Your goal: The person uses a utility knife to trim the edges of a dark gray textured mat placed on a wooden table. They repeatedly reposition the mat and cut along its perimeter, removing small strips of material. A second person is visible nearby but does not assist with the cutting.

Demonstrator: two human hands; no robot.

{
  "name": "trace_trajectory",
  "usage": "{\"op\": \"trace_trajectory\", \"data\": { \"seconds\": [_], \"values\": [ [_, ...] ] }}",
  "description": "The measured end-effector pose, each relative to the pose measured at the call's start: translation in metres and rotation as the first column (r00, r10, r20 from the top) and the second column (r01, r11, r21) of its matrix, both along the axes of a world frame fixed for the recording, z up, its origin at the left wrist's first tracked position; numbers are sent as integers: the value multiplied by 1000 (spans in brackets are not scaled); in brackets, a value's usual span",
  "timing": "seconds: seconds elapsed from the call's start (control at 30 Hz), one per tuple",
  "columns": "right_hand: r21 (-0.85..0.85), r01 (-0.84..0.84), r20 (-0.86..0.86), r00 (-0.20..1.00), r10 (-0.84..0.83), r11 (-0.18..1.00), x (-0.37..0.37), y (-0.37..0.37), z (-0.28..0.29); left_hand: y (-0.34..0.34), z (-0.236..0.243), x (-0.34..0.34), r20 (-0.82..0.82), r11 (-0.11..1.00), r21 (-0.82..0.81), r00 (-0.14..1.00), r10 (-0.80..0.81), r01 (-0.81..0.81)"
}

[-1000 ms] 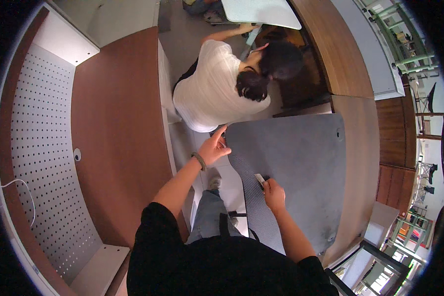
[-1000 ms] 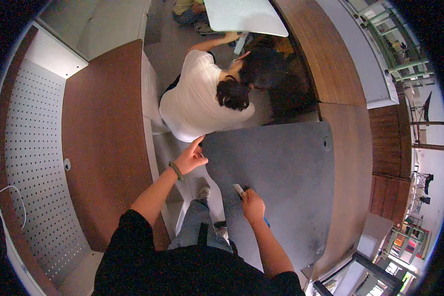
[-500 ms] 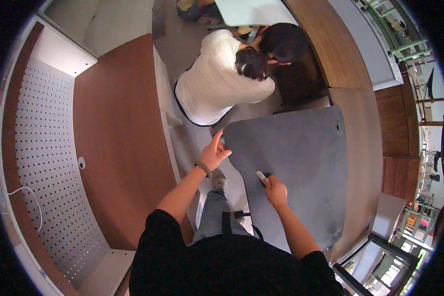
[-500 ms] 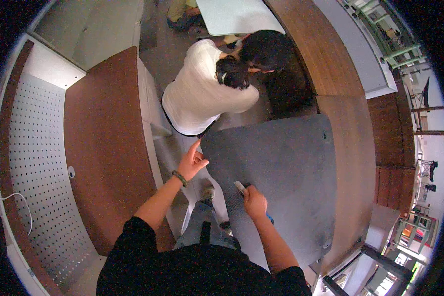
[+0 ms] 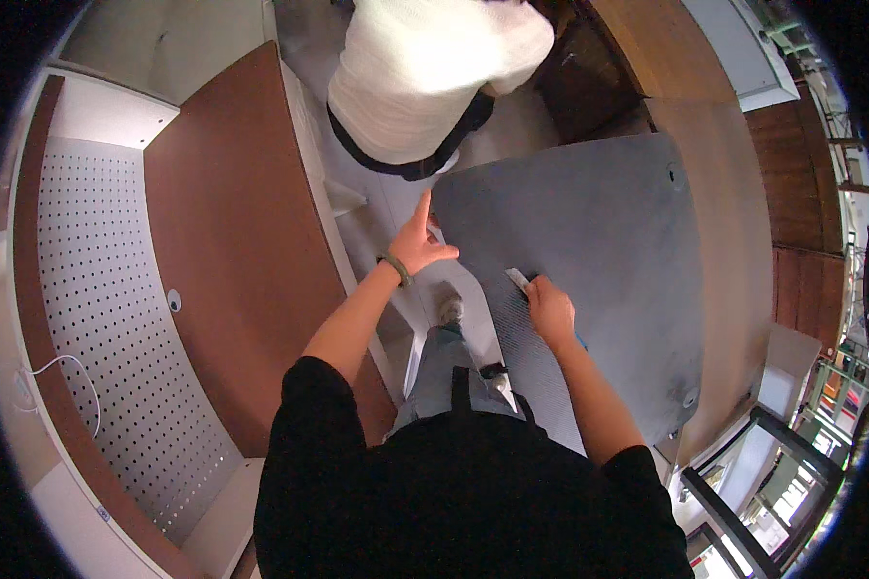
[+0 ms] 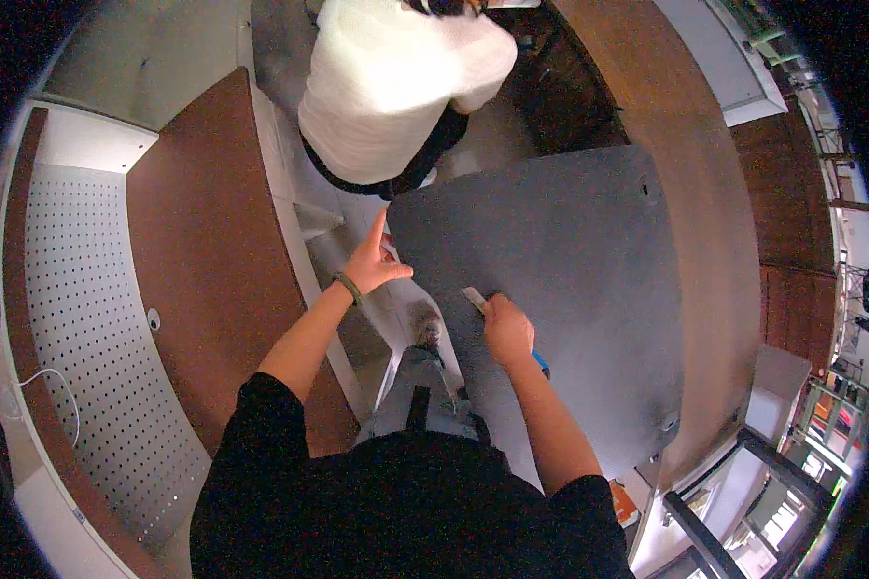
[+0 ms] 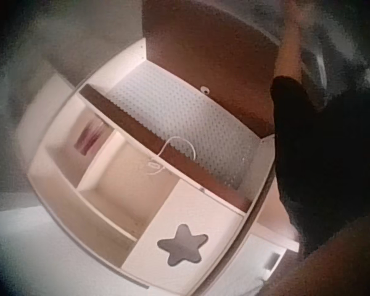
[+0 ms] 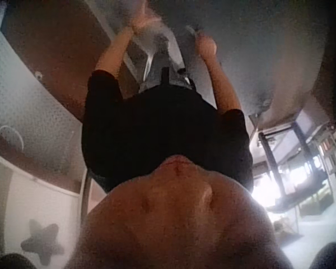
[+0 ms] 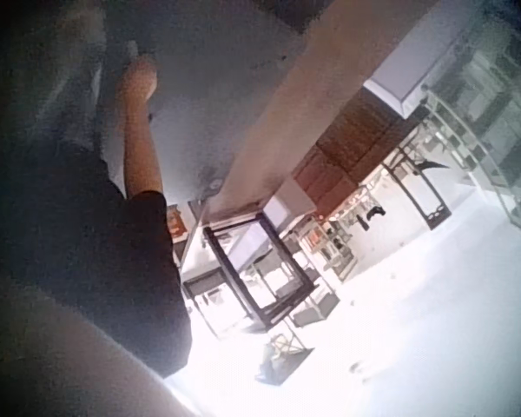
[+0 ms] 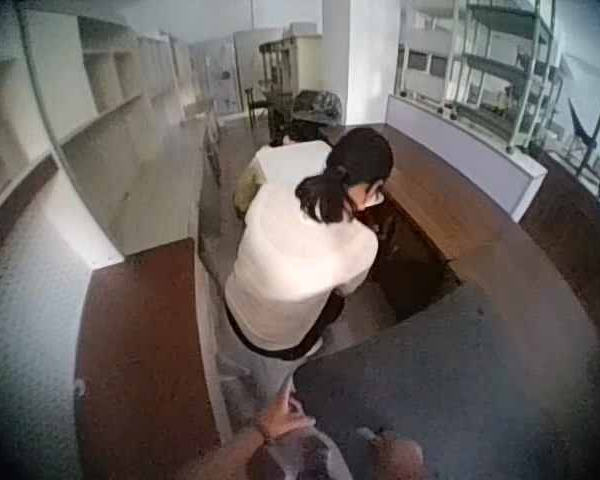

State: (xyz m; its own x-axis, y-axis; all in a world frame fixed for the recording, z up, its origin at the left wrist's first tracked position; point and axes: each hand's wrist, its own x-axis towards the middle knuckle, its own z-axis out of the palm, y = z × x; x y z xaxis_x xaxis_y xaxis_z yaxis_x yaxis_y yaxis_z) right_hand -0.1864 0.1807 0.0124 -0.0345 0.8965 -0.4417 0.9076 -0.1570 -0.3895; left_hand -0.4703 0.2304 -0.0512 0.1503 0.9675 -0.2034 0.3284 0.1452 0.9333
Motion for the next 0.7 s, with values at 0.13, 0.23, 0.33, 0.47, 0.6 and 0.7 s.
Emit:
{"op": "trace_trajectory", "data": {
  "seconds": [0.13,0.23,0.33,0.47,0.6,0.7],
  "values": [
    [60,-13,-32,999,15,998,1,0,1,12,-11,-7,123,986,-72,980,159,-151],
    [19,-23,-23,999,23,1000,4,-1,3,15,-17,-2,53,971,-61,971,235,-232],
    [10,-13,-26,1000,13,1000,7,-1,5,17,-19,8,312,908,-300,870,381,-291],
    [8,26,-54,998,-26,1000,8,1,6,13,-12,19,194,904,-291,906,375,-312],
    [9,-8,-70,998,8,1000,0,12,10,-1,-7,18,228,886,-340,887,402,-314],
    [-54,-62,-70,996,59,997,-6,28,16,-26,-13,30,304,905,-348,883,357,-246]
  ]
}}
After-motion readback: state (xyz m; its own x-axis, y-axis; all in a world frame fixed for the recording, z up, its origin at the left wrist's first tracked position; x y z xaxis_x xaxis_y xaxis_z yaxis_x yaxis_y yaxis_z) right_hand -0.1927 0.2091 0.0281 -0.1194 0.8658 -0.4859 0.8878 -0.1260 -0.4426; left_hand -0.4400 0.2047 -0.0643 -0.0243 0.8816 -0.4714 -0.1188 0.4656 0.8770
